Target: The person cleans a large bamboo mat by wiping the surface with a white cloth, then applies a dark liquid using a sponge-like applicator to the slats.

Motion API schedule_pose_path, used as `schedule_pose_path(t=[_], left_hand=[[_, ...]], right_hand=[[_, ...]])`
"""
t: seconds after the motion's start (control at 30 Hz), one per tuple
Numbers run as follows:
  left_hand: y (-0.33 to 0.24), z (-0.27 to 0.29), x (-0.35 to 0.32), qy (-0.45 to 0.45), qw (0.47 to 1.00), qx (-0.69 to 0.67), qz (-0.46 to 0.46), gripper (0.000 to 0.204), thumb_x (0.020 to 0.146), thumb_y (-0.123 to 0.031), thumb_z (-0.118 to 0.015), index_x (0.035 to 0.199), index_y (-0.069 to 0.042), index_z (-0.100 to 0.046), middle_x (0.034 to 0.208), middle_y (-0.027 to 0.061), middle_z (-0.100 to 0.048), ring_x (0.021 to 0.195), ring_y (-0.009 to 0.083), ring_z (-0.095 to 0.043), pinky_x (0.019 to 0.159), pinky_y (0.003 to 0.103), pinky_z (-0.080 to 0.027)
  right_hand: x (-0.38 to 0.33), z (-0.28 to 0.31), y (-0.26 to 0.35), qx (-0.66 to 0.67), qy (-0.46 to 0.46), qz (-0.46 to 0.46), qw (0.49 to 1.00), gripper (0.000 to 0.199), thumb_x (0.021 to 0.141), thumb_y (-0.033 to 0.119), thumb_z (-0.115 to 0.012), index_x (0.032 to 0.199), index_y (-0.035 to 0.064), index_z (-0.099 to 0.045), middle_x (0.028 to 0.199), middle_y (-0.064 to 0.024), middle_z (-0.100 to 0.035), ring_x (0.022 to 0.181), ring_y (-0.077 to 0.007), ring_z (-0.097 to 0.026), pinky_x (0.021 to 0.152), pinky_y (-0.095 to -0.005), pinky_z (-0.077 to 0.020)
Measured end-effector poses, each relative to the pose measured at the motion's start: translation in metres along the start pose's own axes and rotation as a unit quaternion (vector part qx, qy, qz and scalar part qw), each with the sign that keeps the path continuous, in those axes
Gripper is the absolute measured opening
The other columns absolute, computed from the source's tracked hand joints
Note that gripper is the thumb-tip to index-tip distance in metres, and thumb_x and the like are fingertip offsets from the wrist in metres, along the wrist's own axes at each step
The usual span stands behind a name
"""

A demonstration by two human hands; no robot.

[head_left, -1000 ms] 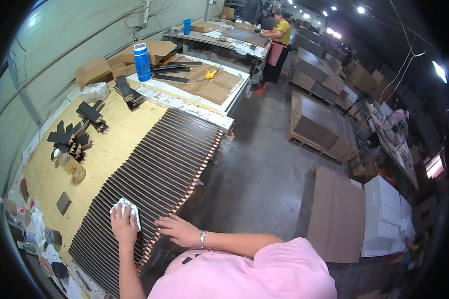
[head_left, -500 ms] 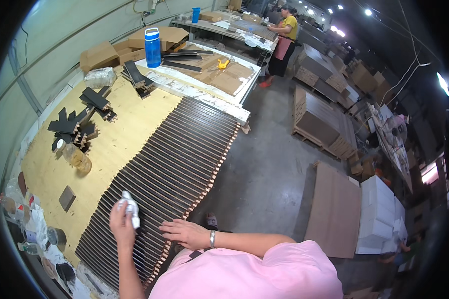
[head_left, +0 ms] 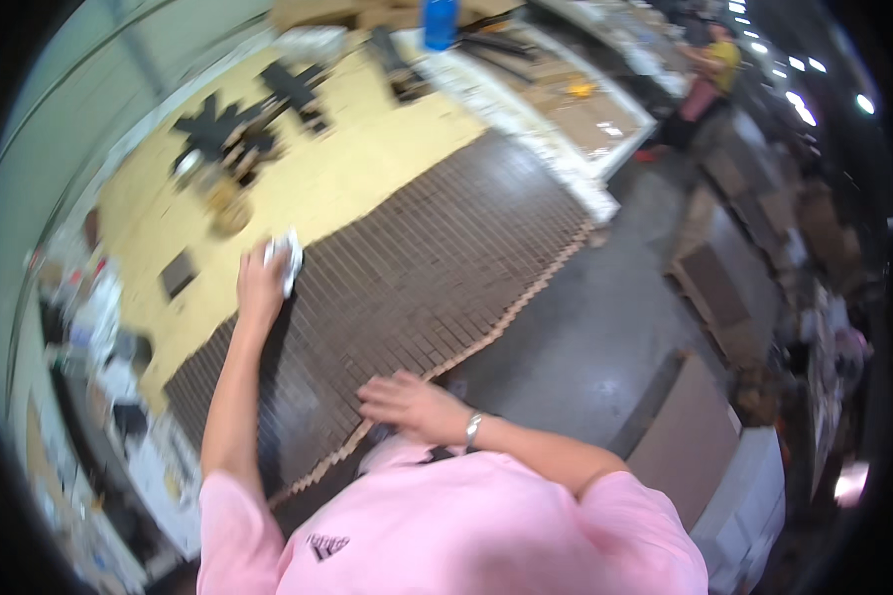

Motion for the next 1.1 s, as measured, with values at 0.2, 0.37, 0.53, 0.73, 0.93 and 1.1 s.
schedule_pose_path(t=[0.2,0.37,0.53,0.73,0.93,1.1], left_hand=[[-0.112,0.028,-0.051,0.119,0.955,-0.153,-0.223,0.037,0.075,-0.013,-0.075,0.112,-0.015,-0.072,0.121,0.0131,-0.066,0.105,0.0308,-0.063,0.089,0.041,-0.053],[-0.037,0.012,-0.034,0.122,0.981,-0.152,0.007,0.031,0.080,-0.026,-0.072,0.110,-0.015,-0.072,0.107,0.0138,-0.068,0.090,0.0274,-0.065,0.082,0.038,-0.052],[-0.005,0.037,-0.007,-0.076,0.996,0.032,-0.022,0.030,0.081,-0.012,-0.069,0.111,-0.016,-0.072,0.122,0.0100,-0.065,0.094,0.0309,-0.061,0.083,0.039,-0.054],[-0.078,0.037,-0.071,0.296,0.916,-0.204,-0.180,0.032,0.093,-0.031,-0.060,0.117,-0.012,-0.067,0.109,0.0179,-0.066,0.099,0.0364,-0.063,0.095,0.042,-0.050],[0.058,0.059,-0.034,0.001,0.990,0.122,0.064,0.029,0.084,-0.013,-0.069,0.112,-0.015,-0.070,0.121,0.0140,-0.065,0.099,0.0313,-0.062,0.083,0.040,-0.055],[-0.066,0.073,-0.096,0.225,0.929,-0.086,-0.280,0.034,0.083,-0.024,-0.072,0.116,-0.018,-0.069,0.124,0.0105,-0.064,0.105,0.0291,-0.063,0.089,0.039,-0.053]], right_hand=[[-0.006,0.002,-0.004,0.017,0.031,-0.026,0.999,0.057,0.083,0.009,-0.063,0.139,0.0112,-0.053,0.153,-0.0088,-0.043,0.143,-0.0272,-0.037,0.117,-0.0483,-0.0287],[0.002,0.009,0.008,-0.013,0.026,-0.020,0.999,0.058,0.084,0.009,-0.063,0.141,0.0127,-0.051,0.153,-0.0075,-0.043,0.142,-0.0269,-0.039,0.118,-0.0480,-0.0284],[0.002,0.004,0.006,-0.020,0.017,-0.026,0.999,0.061,0.082,0.010,-0.065,0.141,0.0157,-0.052,0.154,-0.0064,-0.042,0.141,-0.0280,-0.039,0.116,-0.0506,-0.0289],[-0.004,-0.003,0.000,0.033,0.079,-0.069,0.994,0.063,0.080,0.010,-0.067,0.142,0.0157,-0.051,0.153,-0.0066,-0.043,0.142,-0.0277,-0.039,0.116,-0.0508,-0.0292],[0.002,0.008,0.012,-0.022,0.023,-0.028,0.999,0.061,0.081,0.007,-0.065,0.140,0.0152,-0.052,0.152,-0.0060,-0.044,0.143,-0.0255,-0.038,0.117,-0.0486,-0.0299],[-0.001,0.008,0.008,-0.013,0.044,-0.045,0.998,0.060,0.081,0.008,-0.065,0.139,0.0155,-0.053,0.152,-0.0057,-0.044,0.142,-0.0254,-0.039,0.116,-0.0481,-0.0306]])
Point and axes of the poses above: each hand's wrist, its own x-axis towards the middle knuckle, its own z-axis out of the back of the hand, y = z × x, the point moved 1 cm from there along x, towards the middle knuckle
